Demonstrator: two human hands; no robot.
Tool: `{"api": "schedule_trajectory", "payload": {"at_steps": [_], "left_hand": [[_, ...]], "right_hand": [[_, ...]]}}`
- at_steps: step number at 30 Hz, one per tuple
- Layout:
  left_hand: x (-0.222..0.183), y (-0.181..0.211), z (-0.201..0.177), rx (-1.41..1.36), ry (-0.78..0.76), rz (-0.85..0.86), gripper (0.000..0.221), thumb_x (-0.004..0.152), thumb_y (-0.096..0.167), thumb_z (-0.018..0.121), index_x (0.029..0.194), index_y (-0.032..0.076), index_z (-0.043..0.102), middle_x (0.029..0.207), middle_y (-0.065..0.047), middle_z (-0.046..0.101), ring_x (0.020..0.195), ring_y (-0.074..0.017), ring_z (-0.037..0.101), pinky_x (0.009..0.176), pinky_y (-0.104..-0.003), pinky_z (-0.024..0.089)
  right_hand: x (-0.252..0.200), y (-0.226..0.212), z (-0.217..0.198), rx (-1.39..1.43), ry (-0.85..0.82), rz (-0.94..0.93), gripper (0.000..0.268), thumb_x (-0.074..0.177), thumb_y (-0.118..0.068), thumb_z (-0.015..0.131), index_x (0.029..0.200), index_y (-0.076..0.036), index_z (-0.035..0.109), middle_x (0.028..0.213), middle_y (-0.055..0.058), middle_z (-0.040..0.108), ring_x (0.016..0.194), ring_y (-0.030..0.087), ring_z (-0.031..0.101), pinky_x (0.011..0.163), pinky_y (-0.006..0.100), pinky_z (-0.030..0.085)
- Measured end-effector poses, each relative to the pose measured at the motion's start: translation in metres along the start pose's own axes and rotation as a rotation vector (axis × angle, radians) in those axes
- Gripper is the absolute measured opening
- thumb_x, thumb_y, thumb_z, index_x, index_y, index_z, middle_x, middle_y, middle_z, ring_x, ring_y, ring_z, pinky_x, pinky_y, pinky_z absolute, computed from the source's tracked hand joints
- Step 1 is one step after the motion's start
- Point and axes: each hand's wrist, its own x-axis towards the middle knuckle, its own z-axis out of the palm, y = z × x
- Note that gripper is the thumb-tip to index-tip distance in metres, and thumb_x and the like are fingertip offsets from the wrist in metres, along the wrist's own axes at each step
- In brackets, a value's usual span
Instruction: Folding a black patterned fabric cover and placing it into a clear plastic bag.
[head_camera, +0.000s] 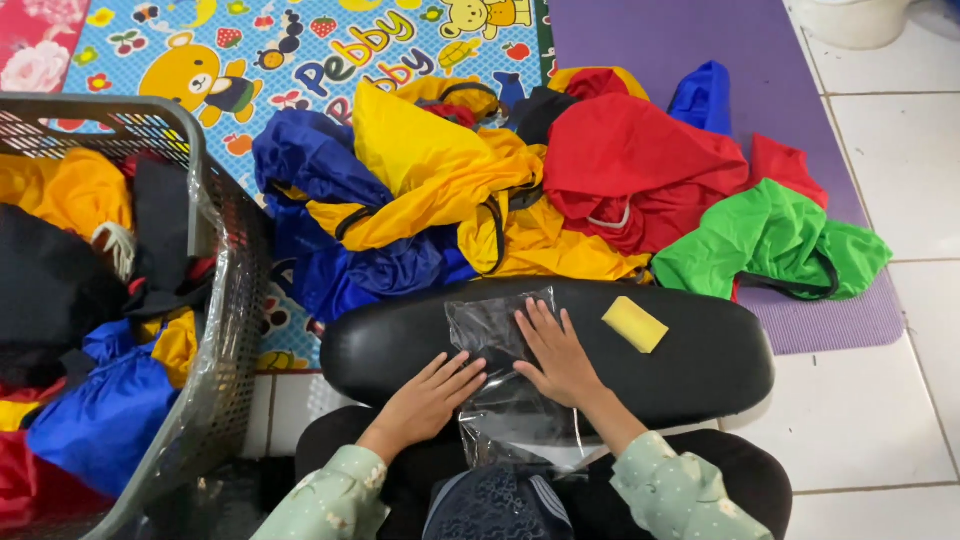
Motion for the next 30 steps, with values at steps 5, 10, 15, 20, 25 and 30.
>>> {"api": "schedule_trajectory", "payload": {"at_steps": [5, 10, 15, 20, 25, 30], "left_hand": [[-0.015, -0.003, -0.022, 0.108, -0.011, 0.042, 0.075, 0.094, 0.023, 0.050, 0.164, 0.016, 0.025, 0.170, -0.011, 0.022, 0.156, -0.0331, 0.023, 0.123, -0.053, 0.025], [0.008, 0.014, -0.006, -0.021, 0.406, 0.111, 0.038, 0.106, 0.012, 0.045, 0.142, 0.016, 0.057, 0.152, -0.013, 0.055, 0.135, -0.0316, 0.057, 0.113, -0.046, 0.047], [-0.004, 0.012, 0.014, -0.102, 0.493, 0.054, 0.023, 0.104, 0.008, 0.054, 0.120, 0.006, 0.071, 0.129, -0.016, 0.070, 0.119, -0.0336, 0.068, 0.103, -0.044, 0.058], [0.003, 0.008, -0.011, -0.160, 0.539, -0.064, 0.020, 0.102, 0.009, 0.061, 0.118, 0.003, 0.072, 0.121, -0.013, 0.073, 0.113, -0.0290, 0.071, 0.099, -0.040, 0.059], [0.004, 0.011, 0.016, -0.239, 0.613, -0.173, 0.019, 0.100, 0.014, 0.067, 0.116, 0.007, 0.074, 0.114, -0.007, 0.075, 0.107, -0.0242, 0.074, 0.096, -0.037, 0.062], [0.011, 0.005, 0.007, -0.253, 0.669, -0.228, 0.019, 0.102, 0.016, 0.061, 0.111, 0.006, 0.075, 0.107, -0.007, 0.075, 0.099, -0.0241, 0.074, 0.092, -0.036, 0.062]], "right_hand": [[-0.035, 0.017, -0.030, 0.088, 0.117, -0.179, 0.070, 0.092, -0.005, 0.053, 0.157, -0.021, 0.033, 0.166, 0.013, 0.022, 0.152, 0.043, 0.022, 0.117, 0.063, 0.026], [-0.074, 0.038, -0.019, -0.077, -0.044, -0.285, 0.074, 0.081, -0.004, 0.060, 0.151, -0.023, 0.048, 0.152, 0.012, 0.049, 0.140, 0.041, 0.043, 0.111, 0.059, 0.037], [-0.066, 0.034, -0.035, -0.016, 0.026, -0.285, 0.071, 0.081, -0.028, 0.060, 0.151, -0.019, 0.051, 0.150, 0.010, 0.054, 0.140, 0.038, 0.047, 0.116, 0.055, 0.031], [-0.064, 0.028, -0.034, -0.074, -0.043, -0.243, 0.085, 0.078, -0.058, 0.068, 0.154, -0.030, 0.045, 0.158, 0.005, 0.046, 0.144, 0.037, 0.041, 0.120, 0.058, 0.026], [-0.062, 0.021, -0.012, -0.134, 0.080, -0.255, 0.071, 0.086, -0.058, 0.064, 0.151, -0.033, 0.050, 0.155, 0.008, 0.049, 0.143, 0.036, 0.044, 0.121, 0.060, 0.024], [-0.050, 0.007, -0.011, -0.090, 0.468, -0.474, 0.021, 0.102, -0.014, 0.060, 0.118, -0.018, 0.072, 0.129, 0.007, 0.070, 0.119, 0.028, 0.067, 0.107, 0.051, 0.052]]}}
